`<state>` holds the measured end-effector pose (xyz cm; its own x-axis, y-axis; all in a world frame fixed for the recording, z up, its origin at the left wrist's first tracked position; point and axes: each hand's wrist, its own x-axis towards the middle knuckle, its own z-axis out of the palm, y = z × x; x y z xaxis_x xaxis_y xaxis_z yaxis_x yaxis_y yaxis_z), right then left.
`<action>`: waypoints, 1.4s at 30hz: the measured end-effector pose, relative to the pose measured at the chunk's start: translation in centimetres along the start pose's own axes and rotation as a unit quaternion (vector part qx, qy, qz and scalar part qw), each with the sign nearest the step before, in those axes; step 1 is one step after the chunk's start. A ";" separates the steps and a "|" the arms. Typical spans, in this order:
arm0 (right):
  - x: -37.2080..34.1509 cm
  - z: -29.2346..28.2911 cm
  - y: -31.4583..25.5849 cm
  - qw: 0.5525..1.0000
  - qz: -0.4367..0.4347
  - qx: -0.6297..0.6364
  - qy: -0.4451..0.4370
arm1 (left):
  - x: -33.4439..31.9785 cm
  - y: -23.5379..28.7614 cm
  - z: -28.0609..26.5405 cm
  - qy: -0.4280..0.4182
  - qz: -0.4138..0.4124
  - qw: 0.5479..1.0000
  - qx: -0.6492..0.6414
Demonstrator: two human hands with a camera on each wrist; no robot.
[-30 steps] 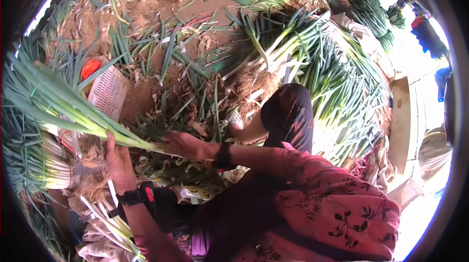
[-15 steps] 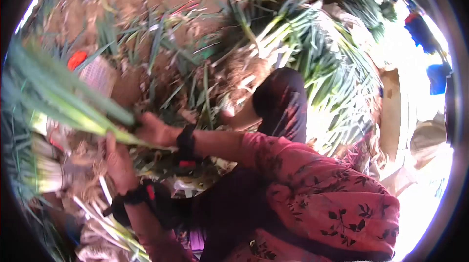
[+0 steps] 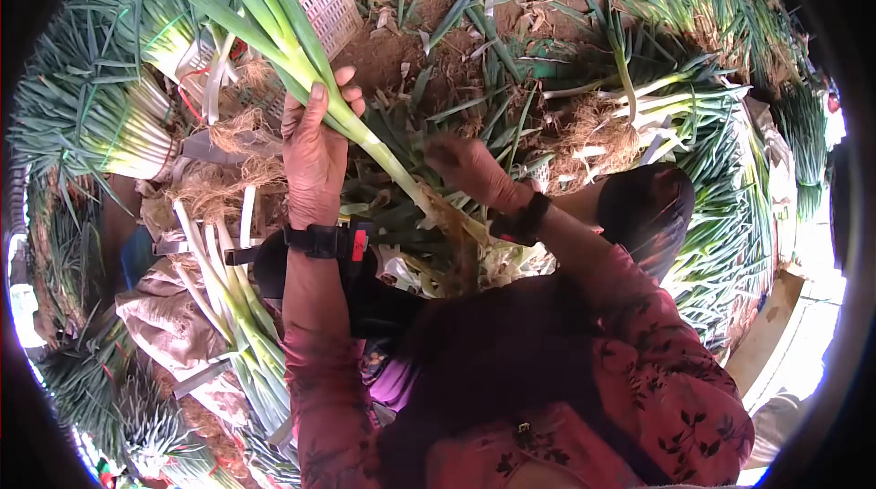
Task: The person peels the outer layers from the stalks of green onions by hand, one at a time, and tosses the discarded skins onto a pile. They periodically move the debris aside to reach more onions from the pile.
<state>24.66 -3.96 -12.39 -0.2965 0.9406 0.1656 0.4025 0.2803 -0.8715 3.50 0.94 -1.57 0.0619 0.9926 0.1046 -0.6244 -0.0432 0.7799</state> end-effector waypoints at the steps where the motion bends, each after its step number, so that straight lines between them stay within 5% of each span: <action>1: 1.1 -0.9 -2.7 0.992 0.032 0.122 -0.021 | 0.1 -0.2 -0.1 0.001 -0.001 1.000 -0.001; 4: 2.5 -1.3 -7.6 0.993 0.004 0.118 -0.026 | 0.3 -0.6 0.0 0.004 -0.014 1.000 -0.019; 7: 2.9 -0.4 -6.7 0.992 -0.060 0.108 0.008 | 0.0 -0.7 0.1 -0.007 -0.017 0.999 -0.042; 14: 1.9 -0.3 -8.1 0.998 -0.049 0.051 0.000 | 0.0 -0.7 -0.2 0.031 -0.015 0.997 -0.067; 16: 1.2 -0.4 -8.9 0.914 -0.337 -0.223 0.029 | 0.3 -0.4 -0.7 0.046 0.001 0.996 -0.077; 17: 1.0 -0.2 -9.1 0.914 -0.337 -0.223 0.026 | 0.4 -0.1 -1.1 0.057 0.017 0.994 -0.087; 19: 1.2 0.4 -9.5 0.955 -0.273 -0.020 0.111 | 0.7 0.8 -1.5 0.070 0.037 0.992 -0.098; 20: 1.3 1.3 -8.6 0.949 -0.120 0.270 0.108 | 0.8 1.2 -1.8 0.086 0.047 0.989 -0.112; 21: 1.2 1.1 -8.9 0.949 -0.119 0.271 0.107 | 0.7 1.7 -1.8 0.102 0.055 0.985 -0.125; 23: 1.0 0.1 -9.4 0.790 0.102 0.600 0.076 | 0.7 2.9 -1.9 0.110 0.081 0.984 -0.112; 25: -1.2 1.1 -6.2 0.971 -0.043 0.232 0.046 | 0.6 4.4 -3.3 0.102 0.151 0.979 -0.092; 26: -2.9 1.9 -4.1 0.994 -0.054 0.091 -0.026 | 0.7 5.3 -4.4 0.079 0.164 0.978 -0.106; 27: -4.5 2.8 -2.0 0.991 -0.085 -0.050 -0.092 | 0.7 6.1 -5.1 0.090 0.191 0.975 -0.076; 28: -6.2 3.4 -0.3 0.975 -0.023 -0.081 -0.208 | 0.4 6.8 -5.3 0.094 0.189 0.975 -0.064; 32: -8.2 3.9 3.2 0.960 0.022 -0.050 -0.275 | -0.4 6.1 -5.3 0.092 0.170 0.980 -0.042; 34: -8.7 4.5 7.2 0.888 0.043 -0.189 -0.418 | -0.6 5.6 -5.3 0.093 0.155 0.982 -0.054; 37: -12.0 4.8 8.1 0.862 0.091 -0.365 -0.339 | 0.0 6.2 -5.0 0.075 0.167 0.981 -0.056; 39: -12.3 4.8 9.2 0.842 0.117 -0.367 -0.377 | -1.0 5.9 -4.7 0.133 0.144 0.981 -0.015; 40: -12.5 4.8 9.3 0.823 0.141 -0.368 -0.408 | -0.8 5.4 -5.2 0.060 0.140 0.988 -0.040; 42: -12.9 3.7 9.5 0.821 0.151 -0.368 -0.410 | -1.2 8.8 -6.6 0.051 0.172 0.982 -0.053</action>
<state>29.10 -14.17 -24.48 -0.4487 0.6280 -0.6358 0.8896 0.3815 -0.2510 -7.22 0.16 1.11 -0.2419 0.9276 0.2847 -0.6732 -0.3717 0.6392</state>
